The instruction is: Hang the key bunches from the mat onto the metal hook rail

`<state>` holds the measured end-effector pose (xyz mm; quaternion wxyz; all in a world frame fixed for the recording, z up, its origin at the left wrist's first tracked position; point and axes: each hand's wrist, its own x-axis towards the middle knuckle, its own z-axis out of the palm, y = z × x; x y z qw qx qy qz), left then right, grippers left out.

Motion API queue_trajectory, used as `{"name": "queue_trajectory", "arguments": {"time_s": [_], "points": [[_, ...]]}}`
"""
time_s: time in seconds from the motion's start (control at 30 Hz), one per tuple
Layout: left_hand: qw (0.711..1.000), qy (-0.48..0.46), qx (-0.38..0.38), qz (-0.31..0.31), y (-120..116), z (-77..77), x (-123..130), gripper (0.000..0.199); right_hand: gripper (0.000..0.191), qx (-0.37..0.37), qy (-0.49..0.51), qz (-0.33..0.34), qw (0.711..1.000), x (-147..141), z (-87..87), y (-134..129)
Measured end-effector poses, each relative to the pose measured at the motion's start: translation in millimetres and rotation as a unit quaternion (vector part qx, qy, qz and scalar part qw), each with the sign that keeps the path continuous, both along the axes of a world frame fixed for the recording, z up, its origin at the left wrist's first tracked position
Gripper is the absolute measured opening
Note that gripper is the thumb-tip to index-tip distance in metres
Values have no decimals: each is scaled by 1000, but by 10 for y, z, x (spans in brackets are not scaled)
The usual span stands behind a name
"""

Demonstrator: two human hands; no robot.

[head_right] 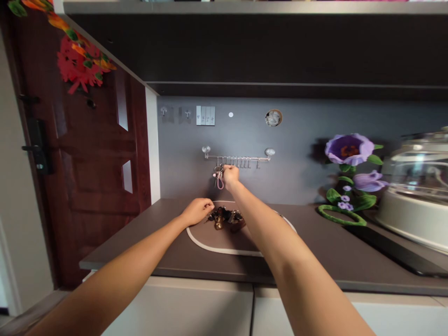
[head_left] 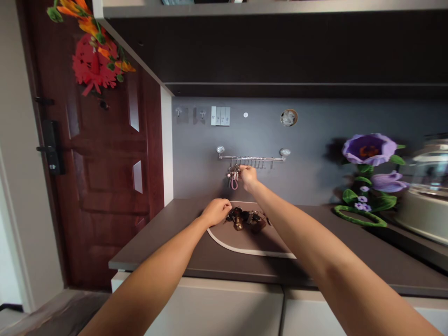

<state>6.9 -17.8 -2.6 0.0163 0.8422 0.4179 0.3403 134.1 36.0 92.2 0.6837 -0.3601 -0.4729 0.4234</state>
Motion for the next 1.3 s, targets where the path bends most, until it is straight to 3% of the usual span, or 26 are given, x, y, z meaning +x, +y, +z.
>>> {"name": "queue_trajectory", "arguments": {"time_s": [0.37,0.8,1.2,1.3], "points": [[1000,18,12,-1,20,-4,-10,24,13,-54,48,-22,997,-42,40,185],[999,29,16,-2,66,-24,-38,24,12,-49,-1,17,999,50,-143,231],[1000,22,6,-13,45,-5,-68,22,12,-42,-55,53,996,179,-252,59],[1000,21,3,-16,9,20,-74,22,11,-61,-61,32,996,207,-277,-10]]}}
